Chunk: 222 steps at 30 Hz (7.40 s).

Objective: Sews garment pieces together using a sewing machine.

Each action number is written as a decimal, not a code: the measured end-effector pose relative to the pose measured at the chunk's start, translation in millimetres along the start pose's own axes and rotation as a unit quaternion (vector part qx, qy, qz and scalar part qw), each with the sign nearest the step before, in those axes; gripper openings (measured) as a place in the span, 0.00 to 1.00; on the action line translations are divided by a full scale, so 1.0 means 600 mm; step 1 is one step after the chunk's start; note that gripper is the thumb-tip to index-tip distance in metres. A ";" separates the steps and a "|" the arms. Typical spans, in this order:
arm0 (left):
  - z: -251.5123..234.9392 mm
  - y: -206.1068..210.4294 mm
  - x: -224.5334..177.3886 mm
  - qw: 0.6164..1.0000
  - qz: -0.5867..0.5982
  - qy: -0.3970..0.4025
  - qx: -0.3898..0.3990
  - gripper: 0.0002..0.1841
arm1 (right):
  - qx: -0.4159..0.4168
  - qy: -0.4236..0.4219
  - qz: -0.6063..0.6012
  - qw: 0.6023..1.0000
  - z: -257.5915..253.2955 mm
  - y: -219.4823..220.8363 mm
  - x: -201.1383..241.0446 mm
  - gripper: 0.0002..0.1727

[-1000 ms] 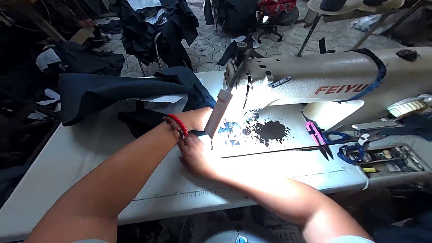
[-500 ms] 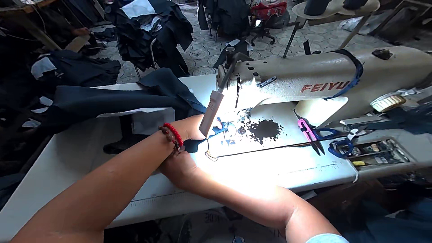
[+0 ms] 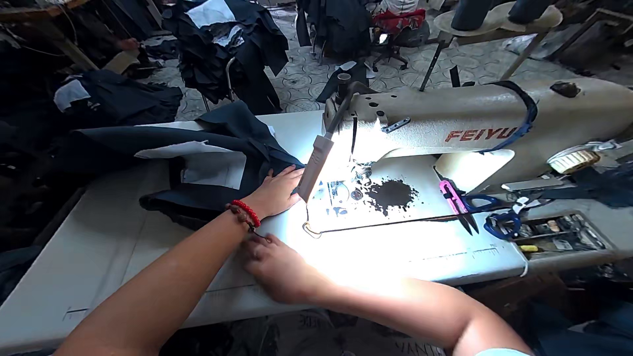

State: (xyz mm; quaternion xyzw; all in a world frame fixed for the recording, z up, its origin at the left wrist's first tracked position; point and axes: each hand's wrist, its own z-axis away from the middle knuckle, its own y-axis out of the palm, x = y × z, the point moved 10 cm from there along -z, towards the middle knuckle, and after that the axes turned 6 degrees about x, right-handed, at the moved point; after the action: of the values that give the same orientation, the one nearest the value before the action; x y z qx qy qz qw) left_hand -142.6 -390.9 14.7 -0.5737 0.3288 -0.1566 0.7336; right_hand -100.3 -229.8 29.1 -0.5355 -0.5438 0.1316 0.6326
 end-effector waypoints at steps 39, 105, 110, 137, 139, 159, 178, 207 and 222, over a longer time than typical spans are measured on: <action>0.161 0.038 -0.100 0.988 0.149 -0.005 -0.043 0.24 | -0.196 0.265 0.144 0.933 0.208 -0.176 -0.168 0.10; 0.024 -0.004 -0.110 0.960 0.155 -0.219 -0.081 0.12 | 0.034 0.324 0.146 0.934 0.231 -0.115 -0.193 0.33; 0.033 0.004 -0.102 0.946 0.195 -0.242 -0.096 0.12 | 0.042 0.321 0.157 0.933 0.232 -0.118 -0.196 0.33; 0.028 0.012 -0.096 0.933 0.219 -0.266 -0.103 0.12 | 0.056 0.325 0.126 0.936 0.235 -0.128 -0.208 0.35; 0.028 0.012 -0.093 0.928 0.233 -0.269 -0.113 0.12 | -0.030 0.313 0.131 0.940 0.247 -0.157 -0.191 0.32; 0.041 0.037 -0.067 0.912 0.277 -0.264 -0.146 0.14 | -0.442 0.461 0.344 0.688 0.628 -0.345 -0.225 0.22; 0.029 0.023 -0.070 0.931 0.217 -0.231 -0.181 0.12 | -0.314 0.359 0.122 0.870 0.411 -0.128 -0.086 0.30; 0.146 0.023 -0.248 0.982 -0.110 0.127 -0.082 0.12 | -0.370 0.032 0.219 0.902 0.323 -0.017 0.017 0.13; 0.140 0.039 -0.244 0.981 -0.108 0.067 -0.148 0.22 | -0.299 -0.011 0.122 0.946 0.342 -0.081 0.009 0.12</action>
State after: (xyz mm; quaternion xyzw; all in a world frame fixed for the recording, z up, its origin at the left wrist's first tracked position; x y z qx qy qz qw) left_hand -197.9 -233.4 47.5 -0.6962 0.3325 -0.2231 0.5958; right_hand -288.6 -135.4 38.3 -0.7608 -0.4956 0.0443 0.4166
